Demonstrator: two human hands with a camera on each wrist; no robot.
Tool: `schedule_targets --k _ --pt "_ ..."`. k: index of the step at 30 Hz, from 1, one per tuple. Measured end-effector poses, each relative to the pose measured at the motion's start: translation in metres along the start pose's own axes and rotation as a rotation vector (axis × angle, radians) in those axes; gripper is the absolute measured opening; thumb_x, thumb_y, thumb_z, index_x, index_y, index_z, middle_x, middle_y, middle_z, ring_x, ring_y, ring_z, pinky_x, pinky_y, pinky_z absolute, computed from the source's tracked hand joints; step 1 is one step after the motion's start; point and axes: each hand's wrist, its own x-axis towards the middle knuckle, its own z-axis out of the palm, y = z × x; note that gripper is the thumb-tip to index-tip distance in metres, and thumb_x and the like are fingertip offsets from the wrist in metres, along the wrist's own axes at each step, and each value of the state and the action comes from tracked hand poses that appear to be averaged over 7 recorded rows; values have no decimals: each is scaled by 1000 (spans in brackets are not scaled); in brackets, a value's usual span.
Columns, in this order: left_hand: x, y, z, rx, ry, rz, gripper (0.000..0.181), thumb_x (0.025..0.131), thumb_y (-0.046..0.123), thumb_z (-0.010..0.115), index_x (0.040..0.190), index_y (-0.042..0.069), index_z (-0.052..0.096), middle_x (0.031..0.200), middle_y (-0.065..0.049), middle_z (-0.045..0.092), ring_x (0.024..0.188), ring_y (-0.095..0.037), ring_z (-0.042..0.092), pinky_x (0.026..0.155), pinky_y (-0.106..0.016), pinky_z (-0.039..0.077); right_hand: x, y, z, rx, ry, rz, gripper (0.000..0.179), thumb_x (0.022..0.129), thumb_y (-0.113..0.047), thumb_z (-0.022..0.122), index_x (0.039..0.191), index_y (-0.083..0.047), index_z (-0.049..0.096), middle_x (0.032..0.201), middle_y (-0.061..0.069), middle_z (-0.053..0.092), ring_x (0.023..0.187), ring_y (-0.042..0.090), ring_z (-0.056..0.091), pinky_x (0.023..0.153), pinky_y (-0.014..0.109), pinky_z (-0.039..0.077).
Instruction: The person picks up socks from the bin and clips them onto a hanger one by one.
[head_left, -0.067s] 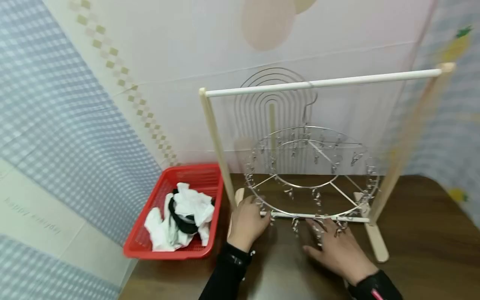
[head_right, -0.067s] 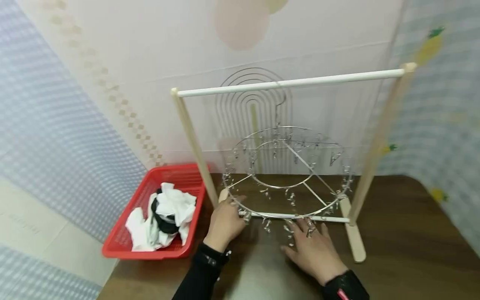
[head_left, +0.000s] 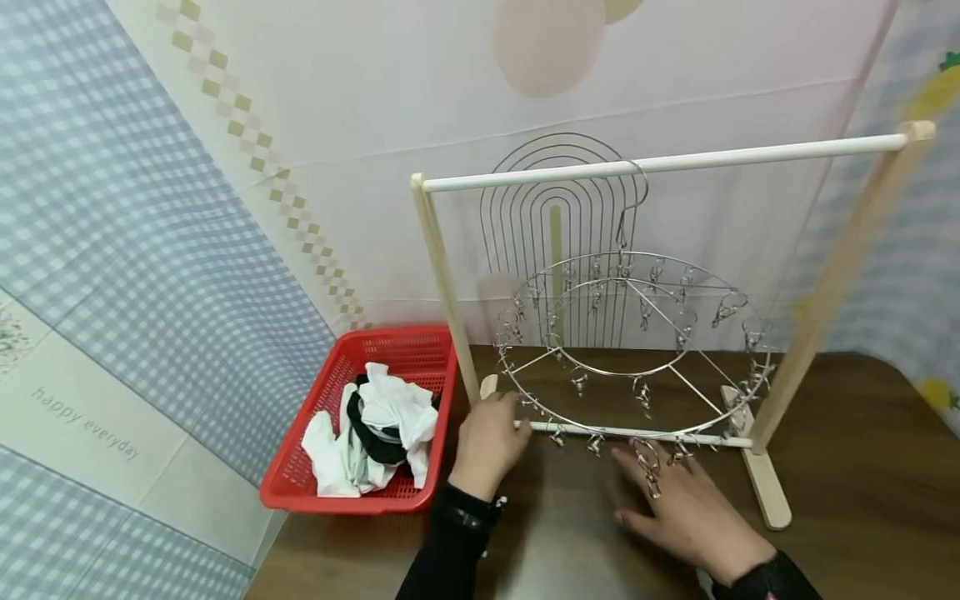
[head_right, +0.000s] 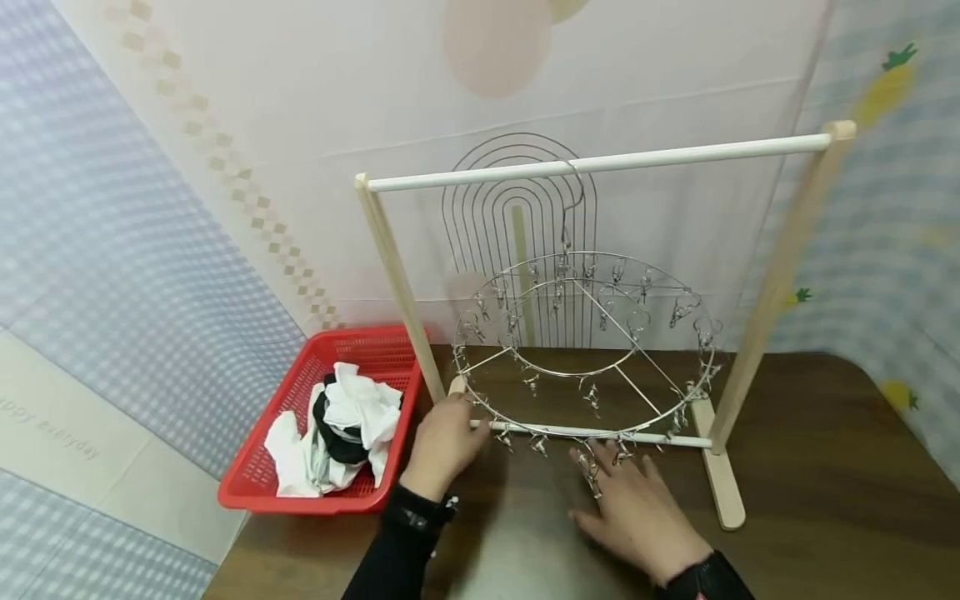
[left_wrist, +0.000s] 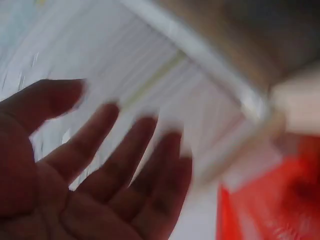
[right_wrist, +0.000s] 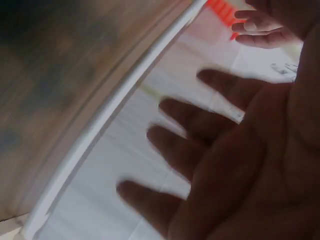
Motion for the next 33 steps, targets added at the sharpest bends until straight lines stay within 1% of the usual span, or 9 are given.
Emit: schedule_targets --k 5,7,10,12,14,18,23,28,33 --pt "-7 -5 -75 -111 -24 -112 10 102 19 74 99 17 83 91 -2 84 78 -24 78 63 -45 58 -14 -6 -7 104 -161 -279 78 103 -55 80 166 -15 57 165 17 64 136 40 73 105 57 64" --pt "-8 4 -112 -160 -6 -95 7 100 14 76 100 18 82 87 0 82 75 -18 75 62 -40 56 -15 -14 -9 160 -154 -388 69 107 -53 77 163 -18 60 158 8 71 134 30 76 100 46 67" --pt "-3 7 -133 -222 46 82 19 103 12 79 119 22 84 94 3 84 82 -12 75 71 -34 59 -13 -28 -12 256 -56 -530 52 110 -42 76 155 -19 68 145 -1 79 129 18 77 97 36 66" --pt "4 10 -135 -231 39 209 32 103 10 82 133 23 82 103 0 86 88 -14 77 76 -34 61 -10 -38 -14 338 20 -583 44 110 -34 77 151 -18 71 139 -2 82 123 12 79 93 29 66" --pt "10 13 -133 -206 25 276 39 103 12 84 140 25 81 110 -1 88 91 -16 80 76 -35 62 -8 -47 -15 400 94 -606 41 109 -26 78 149 -17 72 136 -1 83 117 7 79 90 21 64" --pt "16 18 -128 -151 28 292 29 99 18 88 127 25 88 105 1 89 83 -17 82 68 -36 62 -6 -61 -14 480 190 -624 42 106 -19 81 147 -15 72 132 3 84 107 -1 77 86 9 57" --pt "16 20 -126 -188 40 312 17 96 15 90 111 23 91 102 4 89 89 -15 85 78 -39 67 -4 -67 -11 500 275 -639 49 104 -16 84 151 -13 69 131 7 83 102 -3 77 87 9 57" --pt "11 25 -127 -182 80 362 14 95 17 91 107 23 92 100 4 90 88 -13 86 78 -36 68 -1 -84 -10 507 369 -529 68 100 -13 87 162 -6 60 120 5 84 92 -3 77 80 8 58" --pt "8 34 -129 -150 103 439 13 95 21 92 108 24 92 96 6 89 78 -10 82 69 -32 63 4 -106 -9 363 468 -237 81 89 -15 94 161 -3 60 100 -7 85 75 -11 67 65 8 52"
